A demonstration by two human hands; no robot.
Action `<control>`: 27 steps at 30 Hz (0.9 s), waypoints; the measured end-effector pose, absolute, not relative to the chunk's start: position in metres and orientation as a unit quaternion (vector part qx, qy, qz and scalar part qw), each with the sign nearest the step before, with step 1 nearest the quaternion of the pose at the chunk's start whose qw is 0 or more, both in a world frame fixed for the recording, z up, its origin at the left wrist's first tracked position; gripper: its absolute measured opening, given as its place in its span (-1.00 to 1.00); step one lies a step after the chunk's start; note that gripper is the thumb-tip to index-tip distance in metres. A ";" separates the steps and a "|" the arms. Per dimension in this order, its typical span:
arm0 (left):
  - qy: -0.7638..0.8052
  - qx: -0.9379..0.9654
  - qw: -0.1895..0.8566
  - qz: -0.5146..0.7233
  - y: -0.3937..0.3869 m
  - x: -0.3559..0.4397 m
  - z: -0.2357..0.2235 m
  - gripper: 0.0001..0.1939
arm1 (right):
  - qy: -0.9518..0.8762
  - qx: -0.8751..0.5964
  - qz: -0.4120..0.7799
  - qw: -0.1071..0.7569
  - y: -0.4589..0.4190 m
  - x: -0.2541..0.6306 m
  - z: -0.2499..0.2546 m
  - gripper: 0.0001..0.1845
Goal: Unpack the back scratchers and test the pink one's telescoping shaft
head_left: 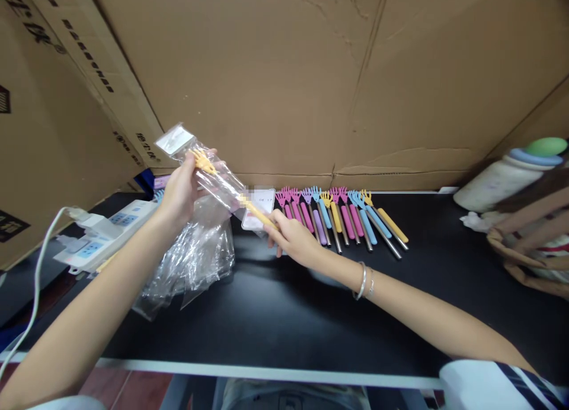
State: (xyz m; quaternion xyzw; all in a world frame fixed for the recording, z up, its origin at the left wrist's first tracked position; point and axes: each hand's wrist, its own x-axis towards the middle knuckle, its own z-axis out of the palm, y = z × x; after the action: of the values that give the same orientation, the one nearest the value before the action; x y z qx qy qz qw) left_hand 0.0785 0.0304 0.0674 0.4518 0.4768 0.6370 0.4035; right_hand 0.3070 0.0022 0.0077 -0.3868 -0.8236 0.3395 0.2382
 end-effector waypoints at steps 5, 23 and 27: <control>0.484 0.465 0.405 0.621 0.025 0.080 0.072 -0.58 | -0.868 -0.438 0.082 0.219 0.004 0.310 0.021 -0.76; 0.499 0.399 0.275 0.718 0.011 0.059 0.097 -0.66 | -0.841 -0.496 -0.138 0.165 0.016 0.352 0.022 -0.66; 0.538 0.336 0.225 0.740 0.016 0.008 0.105 -0.78 | -0.833 -0.518 -0.147 0.130 0.014 0.394 0.016 -0.70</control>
State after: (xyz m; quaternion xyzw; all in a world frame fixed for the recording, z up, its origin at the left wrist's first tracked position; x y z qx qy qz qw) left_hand 0.0081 0.0163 0.1049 0.3357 0.5379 0.7399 0.2247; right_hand 0.3939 0.0141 0.0165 -0.5180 -0.8326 -0.1465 0.1303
